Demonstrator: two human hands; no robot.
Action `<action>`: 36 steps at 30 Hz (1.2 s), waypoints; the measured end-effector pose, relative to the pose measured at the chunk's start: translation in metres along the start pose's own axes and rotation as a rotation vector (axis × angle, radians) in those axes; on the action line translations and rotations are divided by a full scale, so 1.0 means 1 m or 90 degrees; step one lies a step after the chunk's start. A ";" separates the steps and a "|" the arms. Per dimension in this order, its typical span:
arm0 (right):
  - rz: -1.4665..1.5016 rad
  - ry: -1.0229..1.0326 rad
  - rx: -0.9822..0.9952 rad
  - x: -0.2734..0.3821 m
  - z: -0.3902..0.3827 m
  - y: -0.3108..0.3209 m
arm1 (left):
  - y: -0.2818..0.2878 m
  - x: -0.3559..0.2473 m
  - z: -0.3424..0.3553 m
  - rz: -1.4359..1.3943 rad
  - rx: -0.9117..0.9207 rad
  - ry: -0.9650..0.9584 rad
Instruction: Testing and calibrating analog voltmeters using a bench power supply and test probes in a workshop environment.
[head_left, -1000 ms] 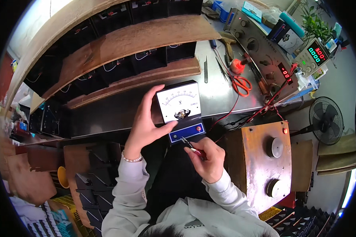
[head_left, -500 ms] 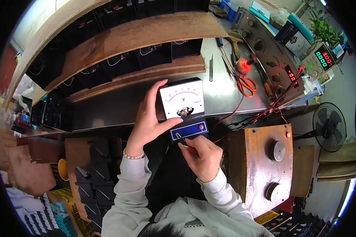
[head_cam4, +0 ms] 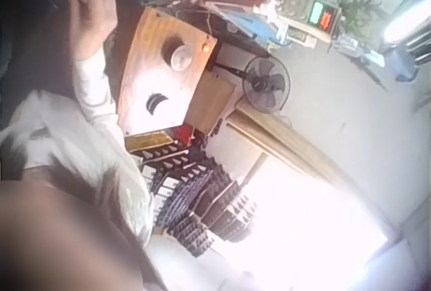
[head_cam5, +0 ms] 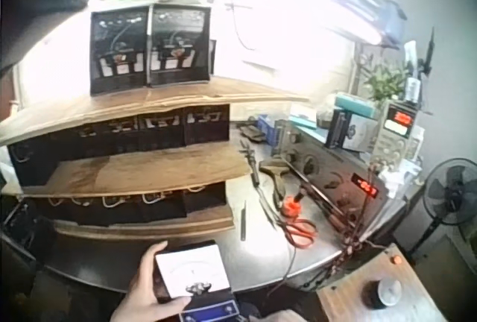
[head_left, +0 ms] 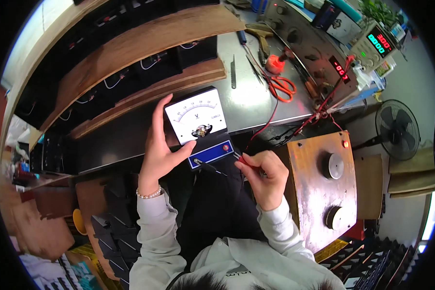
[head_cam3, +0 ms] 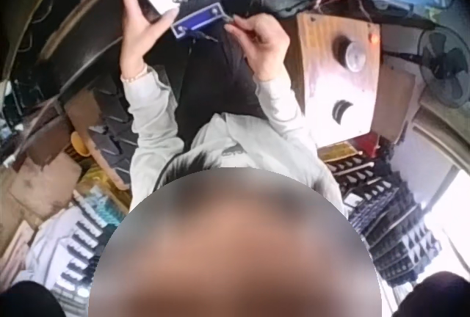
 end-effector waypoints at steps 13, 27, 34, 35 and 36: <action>-0.004 -0.014 0.079 -0.006 0.012 -0.013 | 0.002 0.005 0.006 -0.027 0.032 -0.010; -0.073 0.003 0.010 -0.010 -0.036 -0.014 | -0.084 -0.052 -0.062 0.557 0.008 -0.195; -0.598 -0.299 -0.345 -0.075 -0.159 0.219 | -0.160 -0.020 -0.098 0.288 0.338 -0.080; -0.670 -0.402 -0.376 -0.084 -0.186 0.252 | -0.164 -0.016 -0.098 0.277 0.352 -0.084; -0.720 -0.459 -0.449 -0.085 -0.206 0.276 | -0.161 -0.019 -0.093 0.279 0.383 -0.075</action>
Point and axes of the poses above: each hand's wrist, its own z-axis towards the middle knuckle, its own y-axis out of the back of the hand, x = y × z, the point moved 5 cm from there along z, towards the middle knuckle, and after that the axes turned 1 degree about z, right-handed, at the moved point
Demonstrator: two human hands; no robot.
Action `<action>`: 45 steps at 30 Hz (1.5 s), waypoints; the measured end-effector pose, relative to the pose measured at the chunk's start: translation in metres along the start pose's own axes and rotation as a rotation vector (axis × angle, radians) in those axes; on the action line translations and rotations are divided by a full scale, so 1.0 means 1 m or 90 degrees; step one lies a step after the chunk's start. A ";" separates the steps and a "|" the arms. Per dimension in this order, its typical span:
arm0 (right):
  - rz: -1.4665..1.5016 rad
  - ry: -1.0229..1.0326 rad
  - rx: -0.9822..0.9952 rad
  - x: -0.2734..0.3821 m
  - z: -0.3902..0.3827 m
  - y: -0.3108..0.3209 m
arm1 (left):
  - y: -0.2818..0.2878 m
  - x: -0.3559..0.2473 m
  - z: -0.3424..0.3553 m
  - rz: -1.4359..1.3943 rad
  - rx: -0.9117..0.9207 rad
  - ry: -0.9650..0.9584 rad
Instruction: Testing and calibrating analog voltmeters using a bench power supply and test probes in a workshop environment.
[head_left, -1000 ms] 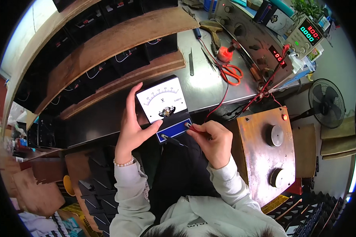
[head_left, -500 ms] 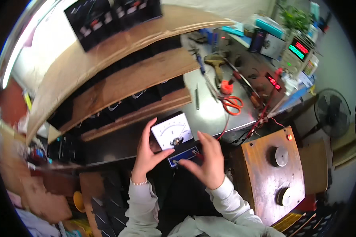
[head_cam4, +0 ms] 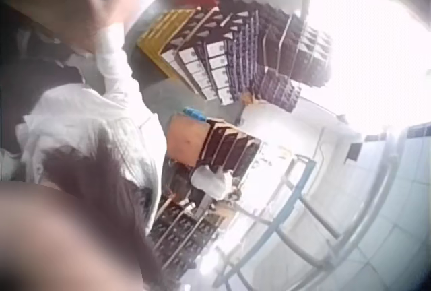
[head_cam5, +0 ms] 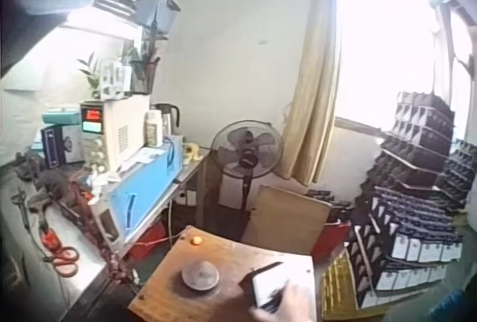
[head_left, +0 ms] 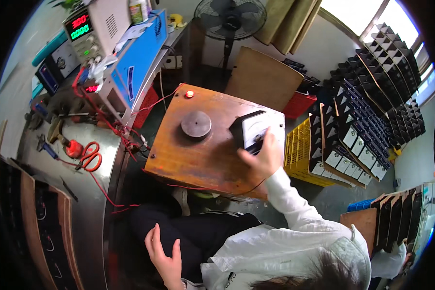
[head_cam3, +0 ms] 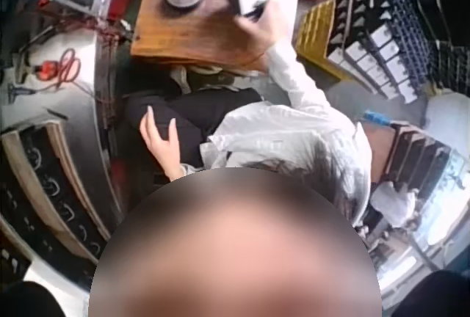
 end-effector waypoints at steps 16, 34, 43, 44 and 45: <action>-0.094 -0.157 -0.046 -0.043 0.017 -0.016 | -0.017 -0.002 -0.005 0.029 0.218 0.037; -0.084 -0.177 -0.008 -0.036 0.016 -0.014 | -0.025 0.009 -0.018 0.023 0.303 0.104; -0.107 -0.150 -0.032 -0.041 0.018 -0.013 | -0.032 0.013 -0.019 0.035 0.334 0.133; -0.111 -0.144 -0.036 -0.043 0.018 -0.012 | -0.033 0.012 -0.018 0.037 0.337 0.131; -0.116 -0.138 -0.041 -0.046 0.020 -0.011 | -0.035 0.011 -0.017 0.037 0.339 0.129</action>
Point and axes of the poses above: each hand's wrist, its own z-axis towards the middle knuckle, its own y-axis out of the back of the hand, x = y × z, the point moved 5 cm from there along z, towards the middle knuckle, and after that the axes turned 1 degree about z, right-handed, at the moved point
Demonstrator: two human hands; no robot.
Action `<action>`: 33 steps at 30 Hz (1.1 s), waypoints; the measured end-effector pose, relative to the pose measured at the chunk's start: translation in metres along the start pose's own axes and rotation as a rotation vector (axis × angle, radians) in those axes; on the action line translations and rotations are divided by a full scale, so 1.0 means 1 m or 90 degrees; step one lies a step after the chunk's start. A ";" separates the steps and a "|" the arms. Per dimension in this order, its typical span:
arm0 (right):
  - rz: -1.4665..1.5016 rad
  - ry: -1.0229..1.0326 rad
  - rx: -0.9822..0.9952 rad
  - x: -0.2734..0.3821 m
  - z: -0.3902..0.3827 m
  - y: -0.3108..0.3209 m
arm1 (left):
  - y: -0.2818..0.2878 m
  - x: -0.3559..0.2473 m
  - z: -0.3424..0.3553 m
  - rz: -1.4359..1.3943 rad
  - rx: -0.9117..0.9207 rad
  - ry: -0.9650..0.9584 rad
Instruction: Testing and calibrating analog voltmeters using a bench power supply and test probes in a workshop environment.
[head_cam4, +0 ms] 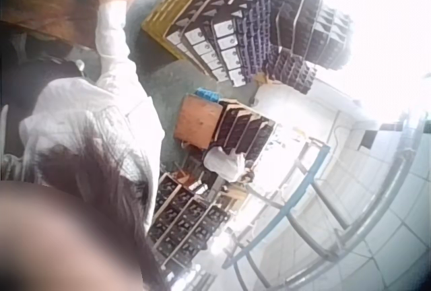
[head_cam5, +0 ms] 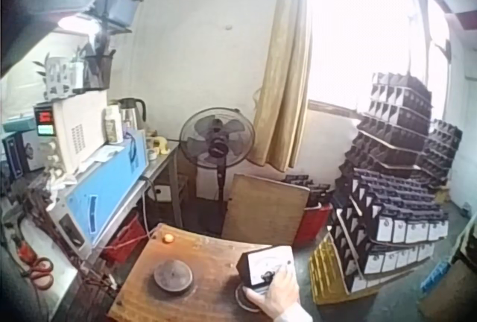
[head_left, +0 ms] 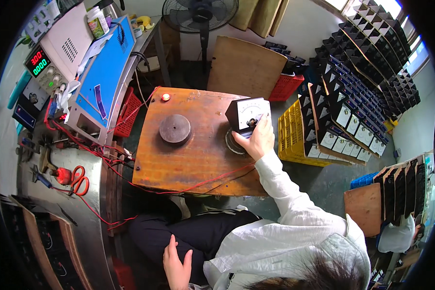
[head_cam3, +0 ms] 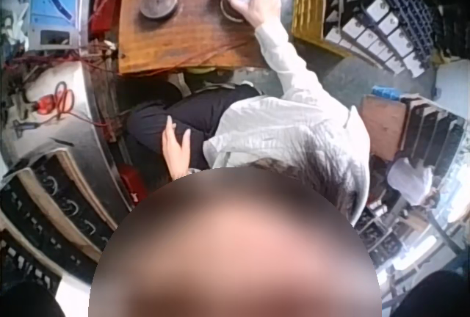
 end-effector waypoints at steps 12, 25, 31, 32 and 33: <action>-0.074 0.009 0.073 -0.004 0.003 -0.009 | 0.008 0.023 -0.014 0.043 -0.088 -0.032; 0.587 0.712 0.375 0.303 -0.184 0.058 | 0.088 0.019 -0.064 0.019 -0.754 -0.049; 0.599 0.837 0.458 0.383 -0.247 0.079 | 0.142 0.086 -0.070 -0.118 -0.792 0.054; 0.654 0.827 0.506 0.383 -0.241 0.078 | 0.149 0.091 -0.074 -0.135 -0.769 0.011; 0.701 0.786 0.507 0.379 -0.236 0.071 | 0.155 0.095 -0.074 -0.196 -0.749 -0.018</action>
Point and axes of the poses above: each hand's wrist, its own z-axis towards the middle knuckle, its own y-axis out of the back of the hand, x = y × z, the point moved 5 cm from there along z, towards the middle knuckle, and after that the axes turned 1 degree about z, right-handed, at the moved point
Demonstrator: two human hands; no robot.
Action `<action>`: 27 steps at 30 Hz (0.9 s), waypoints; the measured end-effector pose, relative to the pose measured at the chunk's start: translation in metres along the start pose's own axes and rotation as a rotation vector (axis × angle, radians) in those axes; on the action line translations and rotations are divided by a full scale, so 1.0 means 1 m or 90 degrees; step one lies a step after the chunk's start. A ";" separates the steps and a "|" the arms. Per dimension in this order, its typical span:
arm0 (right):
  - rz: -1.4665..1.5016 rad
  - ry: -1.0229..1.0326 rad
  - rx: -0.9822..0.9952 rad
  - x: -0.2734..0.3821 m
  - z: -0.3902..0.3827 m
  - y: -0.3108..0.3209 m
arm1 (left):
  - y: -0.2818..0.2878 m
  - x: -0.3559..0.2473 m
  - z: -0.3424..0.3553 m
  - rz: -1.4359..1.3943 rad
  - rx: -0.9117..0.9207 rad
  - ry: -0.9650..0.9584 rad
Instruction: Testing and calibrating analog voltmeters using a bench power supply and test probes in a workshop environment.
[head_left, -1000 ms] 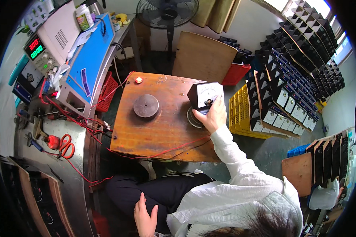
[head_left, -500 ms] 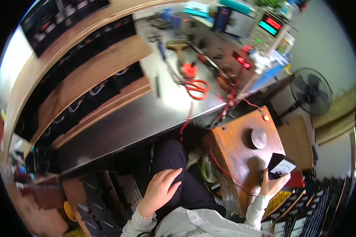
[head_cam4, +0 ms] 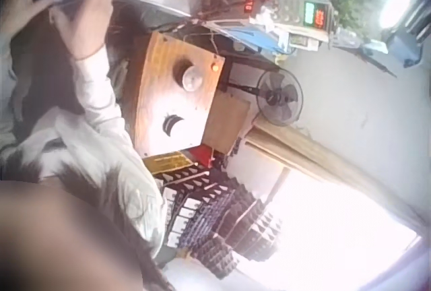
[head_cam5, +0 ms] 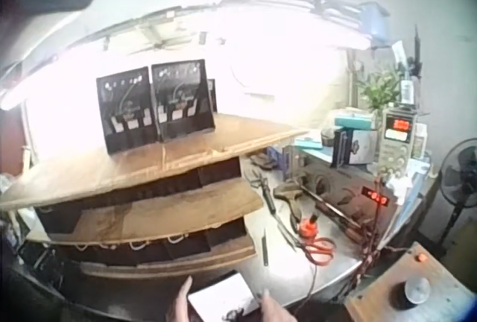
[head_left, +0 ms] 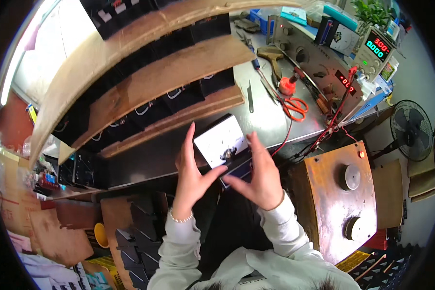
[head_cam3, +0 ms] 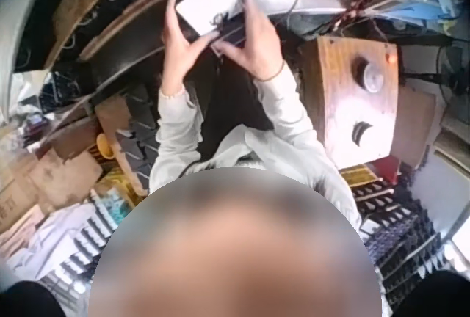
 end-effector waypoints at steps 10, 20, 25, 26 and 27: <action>0.077 -0.144 -0.096 -0.010 -0.042 0.010 | 0.003 0.001 0.023 -0.172 0.078 0.052; 0.090 -0.145 -0.125 -0.009 -0.044 0.017 | -0.005 0.002 0.017 -0.123 0.084 0.028; 0.219 -0.233 -0.084 -0.015 -0.048 0.012 | -0.003 -0.003 0.023 -0.192 0.089 0.049; 0.212 -0.230 -0.092 -0.012 -0.046 0.014 | -0.002 -0.003 0.024 -0.192 0.092 0.061; 0.205 -0.224 -0.099 -0.010 -0.045 0.016 | -0.002 -0.003 0.024 -0.192 0.094 0.071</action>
Point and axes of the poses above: each hand's wrist, its own z-axis towards the middle knuckle, its own y-axis out of the back of the hand, x = y × z, the point moved 5 cm from there along z, towards the middle knuckle, and after that the axes turned 1 degree about z, right-handed, at the moved point
